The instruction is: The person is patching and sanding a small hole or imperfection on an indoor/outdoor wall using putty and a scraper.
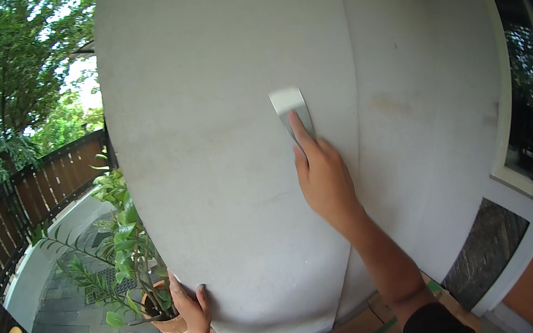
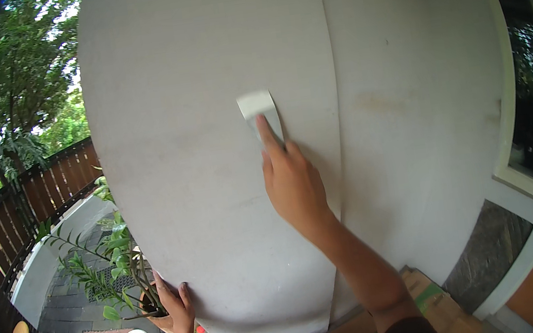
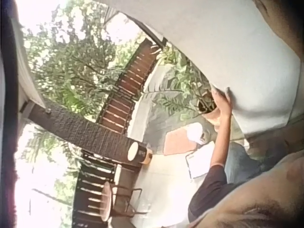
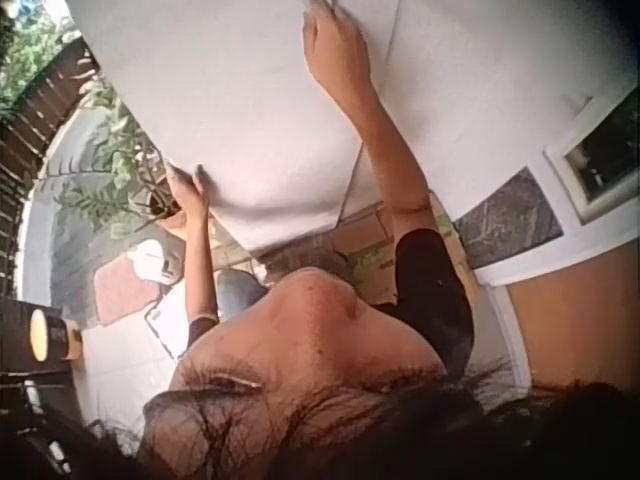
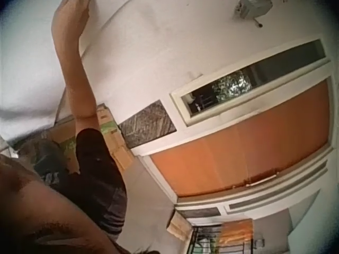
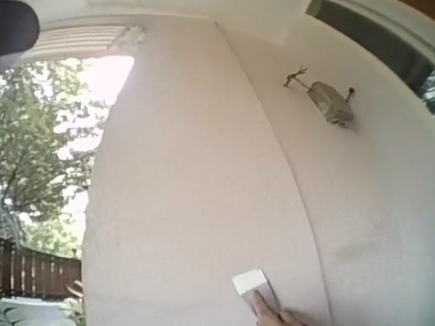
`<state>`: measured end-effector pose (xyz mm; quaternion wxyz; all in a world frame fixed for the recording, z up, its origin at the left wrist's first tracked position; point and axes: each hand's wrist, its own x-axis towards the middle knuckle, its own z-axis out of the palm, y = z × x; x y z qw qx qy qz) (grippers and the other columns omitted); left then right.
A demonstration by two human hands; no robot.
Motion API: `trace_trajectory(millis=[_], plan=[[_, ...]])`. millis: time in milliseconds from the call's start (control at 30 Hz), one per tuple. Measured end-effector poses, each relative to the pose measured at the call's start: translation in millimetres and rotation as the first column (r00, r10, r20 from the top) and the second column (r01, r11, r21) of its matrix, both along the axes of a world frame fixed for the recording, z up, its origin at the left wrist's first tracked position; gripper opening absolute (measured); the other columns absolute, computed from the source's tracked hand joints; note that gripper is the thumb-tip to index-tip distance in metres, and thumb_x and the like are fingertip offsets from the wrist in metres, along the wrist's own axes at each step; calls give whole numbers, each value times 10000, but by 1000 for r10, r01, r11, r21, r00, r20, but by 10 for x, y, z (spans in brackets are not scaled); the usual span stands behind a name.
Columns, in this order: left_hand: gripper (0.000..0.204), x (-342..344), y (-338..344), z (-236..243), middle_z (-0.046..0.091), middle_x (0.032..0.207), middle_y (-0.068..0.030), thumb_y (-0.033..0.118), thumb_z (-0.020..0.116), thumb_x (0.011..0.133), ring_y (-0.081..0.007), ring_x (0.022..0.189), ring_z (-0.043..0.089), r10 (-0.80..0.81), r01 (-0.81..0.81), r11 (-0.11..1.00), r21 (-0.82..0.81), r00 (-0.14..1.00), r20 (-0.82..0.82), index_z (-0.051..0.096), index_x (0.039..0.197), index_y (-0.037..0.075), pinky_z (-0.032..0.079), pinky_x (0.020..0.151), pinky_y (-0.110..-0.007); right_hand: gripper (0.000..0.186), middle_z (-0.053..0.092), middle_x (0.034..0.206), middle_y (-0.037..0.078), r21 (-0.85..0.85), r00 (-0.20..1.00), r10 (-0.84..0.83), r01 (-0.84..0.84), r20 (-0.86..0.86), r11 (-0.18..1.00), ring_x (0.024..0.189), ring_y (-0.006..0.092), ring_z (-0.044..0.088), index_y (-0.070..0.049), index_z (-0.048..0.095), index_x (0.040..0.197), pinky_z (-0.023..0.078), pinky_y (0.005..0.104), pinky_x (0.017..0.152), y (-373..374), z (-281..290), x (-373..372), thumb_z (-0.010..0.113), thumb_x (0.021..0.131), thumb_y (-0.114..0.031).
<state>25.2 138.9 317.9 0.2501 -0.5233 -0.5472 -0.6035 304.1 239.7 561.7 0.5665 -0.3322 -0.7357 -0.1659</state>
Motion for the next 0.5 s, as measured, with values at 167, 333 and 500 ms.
trace_trajectory(millis=[167,333,500], plan=[[693,-72,38,-45,406,1376,-288,136,604,841,-435,1236,426,-14,14,1000,14,1000,12,278,1418,-64,310,1057,-455,537,558,777,146,-101,999,-26,30,43,994,693,278,602,-143,350,1452,515,405,684,-121,285,-51,504,938,-102],[674,-47,46,11,443,1329,-281,141,604,847,-424,1198,454,-71,72,997,41,997,-18,299,1409,-73,334,1034,-447,524,544,740,130,-63,997,-65,68,47,996,677,256,586,-136,356,1449,503,402,666,-79,255,-63,491,945,-100],[668,-137,-52,-61,452,1333,-270,146,615,842,-410,1192,463,-66,65,998,14,998,8,323,1402,-70,343,1033,-428,547,537,753,130,-10,1000,17,-16,24,1000,677,265,577,-136,359,1449,488,392,645,-153,110,-191,510,927,-75]])
